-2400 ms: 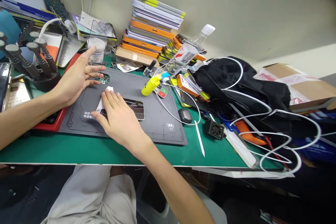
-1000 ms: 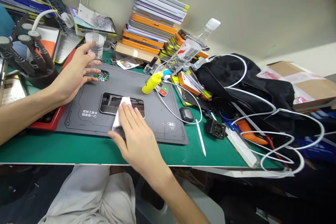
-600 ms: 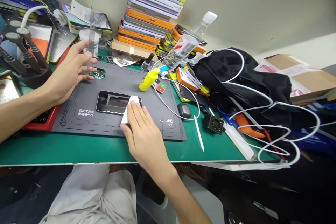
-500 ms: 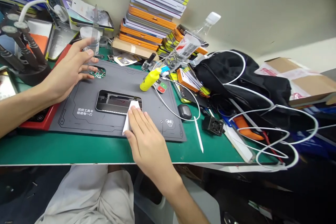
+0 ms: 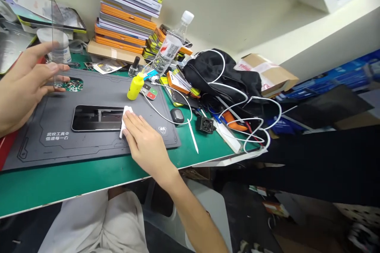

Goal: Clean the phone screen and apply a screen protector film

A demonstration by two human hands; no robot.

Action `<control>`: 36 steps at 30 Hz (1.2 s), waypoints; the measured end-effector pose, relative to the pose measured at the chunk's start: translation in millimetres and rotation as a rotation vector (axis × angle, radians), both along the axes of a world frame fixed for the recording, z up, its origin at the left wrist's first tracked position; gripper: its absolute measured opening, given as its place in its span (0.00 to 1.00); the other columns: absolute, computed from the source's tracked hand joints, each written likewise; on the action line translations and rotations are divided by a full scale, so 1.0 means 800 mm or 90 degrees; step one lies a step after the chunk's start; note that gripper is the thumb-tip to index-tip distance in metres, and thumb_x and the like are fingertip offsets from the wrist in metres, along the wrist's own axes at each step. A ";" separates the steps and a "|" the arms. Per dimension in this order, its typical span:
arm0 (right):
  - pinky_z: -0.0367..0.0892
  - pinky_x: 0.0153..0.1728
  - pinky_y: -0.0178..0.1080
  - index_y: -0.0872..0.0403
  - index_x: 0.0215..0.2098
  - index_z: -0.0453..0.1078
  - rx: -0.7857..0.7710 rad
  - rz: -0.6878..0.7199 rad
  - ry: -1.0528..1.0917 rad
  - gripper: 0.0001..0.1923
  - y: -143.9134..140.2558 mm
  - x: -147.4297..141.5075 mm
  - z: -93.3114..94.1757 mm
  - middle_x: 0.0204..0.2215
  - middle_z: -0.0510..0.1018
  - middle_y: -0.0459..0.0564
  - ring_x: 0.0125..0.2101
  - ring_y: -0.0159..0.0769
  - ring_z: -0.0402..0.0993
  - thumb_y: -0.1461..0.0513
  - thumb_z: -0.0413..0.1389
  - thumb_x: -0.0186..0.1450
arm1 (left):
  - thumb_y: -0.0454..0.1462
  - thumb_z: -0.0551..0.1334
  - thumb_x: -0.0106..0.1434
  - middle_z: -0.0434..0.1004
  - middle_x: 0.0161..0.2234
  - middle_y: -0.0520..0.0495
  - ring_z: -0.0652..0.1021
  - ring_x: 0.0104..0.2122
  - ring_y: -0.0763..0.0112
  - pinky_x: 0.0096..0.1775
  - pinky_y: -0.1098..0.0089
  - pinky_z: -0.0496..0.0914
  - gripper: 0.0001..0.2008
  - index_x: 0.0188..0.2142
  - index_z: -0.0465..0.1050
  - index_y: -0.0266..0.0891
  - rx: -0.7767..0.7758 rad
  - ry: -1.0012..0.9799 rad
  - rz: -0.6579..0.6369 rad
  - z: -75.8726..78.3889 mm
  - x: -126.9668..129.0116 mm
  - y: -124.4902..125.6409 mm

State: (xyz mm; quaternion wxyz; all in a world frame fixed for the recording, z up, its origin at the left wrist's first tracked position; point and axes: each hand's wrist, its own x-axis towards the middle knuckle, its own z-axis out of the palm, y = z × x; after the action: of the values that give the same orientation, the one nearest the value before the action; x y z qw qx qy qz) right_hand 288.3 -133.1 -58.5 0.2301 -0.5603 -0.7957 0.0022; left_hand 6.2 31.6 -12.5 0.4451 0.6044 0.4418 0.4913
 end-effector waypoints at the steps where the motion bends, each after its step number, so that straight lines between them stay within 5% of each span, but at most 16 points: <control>1: 0.65 0.83 0.48 0.65 0.78 0.74 0.000 0.002 0.016 0.27 0.006 0.003 -0.002 0.78 0.73 0.57 0.79 0.45 0.71 0.61 0.45 0.90 | 0.46 0.71 0.81 0.86 0.64 0.44 0.85 0.60 0.57 0.56 0.61 0.80 0.32 0.80 0.72 0.57 0.025 0.020 -0.001 0.000 -0.001 -0.003; 6: 0.77 0.76 0.46 0.59 0.68 0.84 0.122 0.059 0.076 0.22 0.003 0.023 -0.013 0.69 0.83 0.56 0.70 0.44 0.83 0.67 0.50 0.87 | 0.65 0.75 0.73 0.82 0.69 0.43 0.82 0.66 0.52 0.68 0.56 0.77 0.47 0.83 0.68 0.54 0.155 0.137 -0.042 0.001 -0.007 -0.021; 9: 0.85 0.65 0.42 0.54 0.59 0.88 0.168 0.094 0.118 0.19 -0.015 0.052 -0.004 0.58 0.91 0.51 0.59 0.41 0.92 0.70 0.54 0.85 | 0.58 0.71 0.80 0.78 0.72 0.49 0.80 0.67 0.59 0.67 0.66 0.75 0.37 0.80 0.70 0.53 0.232 0.221 -0.088 0.006 -0.005 -0.034; 12: 0.88 0.56 0.43 0.51 0.57 0.88 0.199 -0.040 0.181 0.16 -0.013 0.089 0.018 0.53 0.93 0.51 0.52 0.43 0.94 0.66 0.57 0.85 | 0.53 0.69 0.83 0.78 0.72 0.53 0.80 0.66 0.61 0.69 0.65 0.72 0.26 0.75 0.76 0.53 0.312 0.340 -0.142 0.012 -0.004 -0.042; 16: 0.86 0.59 0.52 0.50 0.60 0.88 0.168 -0.179 0.210 0.19 0.017 0.125 0.037 0.56 0.92 0.55 0.56 0.49 0.91 0.60 0.54 0.83 | 0.55 0.66 0.82 0.80 0.70 0.51 0.80 0.67 0.52 0.73 0.54 0.72 0.23 0.71 0.81 0.59 0.414 0.436 -0.235 0.008 -0.005 -0.038; 20: 0.76 0.74 0.62 0.50 0.73 0.81 0.194 -0.133 0.146 0.28 0.036 0.126 0.037 0.70 0.84 0.57 0.71 0.52 0.80 0.64 0.50 0.80 | 0.56 0.64 0.83 0.80 0.70 0.47 0.81 0.66 0.48 0.69 0.49 0.76 0.23 0.72 0.82 0.63 0.413 0.481 -0.297 -0.005 -0.008 -0.029; 23: 0.74 0.75 0.61 0.47 0.77 0.77 0.254 -0.047 0.168 0.29 0.039 0.110 0.042 0.71 0.83 0.56 0.73 0.52 0.79 0.65 0.50 0.83 | 0.55 0.64 0.83 0.79 0.71 0.46 0.81 0.66 0.46 0.69 0.47 0.76 0.24 0.73 0.81 0.66 0.400 0.507 -0.334 -0.012 -0.011 -0.028; 29: 0.82 0.68 0.51 0.49 0.70 0.80 0.099 0.176 0.239 0.22 0.076 0.087 0.056 0.62 0.89 0.53 0.62 0.44 0.87 0.63 0.52 0.85 | 0.53 0.65 0.82 0.77 0.72 0.48 0.81 0.67 0.47 0.70 0.48 0.76 0.23 0.73 0.80 0.66 0.395 0.531 -0.354 -0.012 -0.011 -0.031; 36: 0.84 0.61 0.50 0.51 0.71 0.80 -0.151 0.238 0.246 0.22 0.117 0.099 0.043 0.67 0.86 0.56 0.56 0.45 0.89 0.51 0.60 0.85 | 0.52 0.65 0.82 0.77 0.73 0.49 0.81 0.67 0.48 0.70 0.48 0.76 0.24 0.74 0.78 0.68 0.391 0.575 -0.360 -0.013 -0.013 -0.032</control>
State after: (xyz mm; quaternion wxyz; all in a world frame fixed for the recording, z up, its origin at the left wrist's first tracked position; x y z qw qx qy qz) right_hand 367.7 -39.8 -24.2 0.3060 -0.4160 -0.8208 0.2440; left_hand -3.8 6.0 -23.0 0.1324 0.9472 0.2476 0.1548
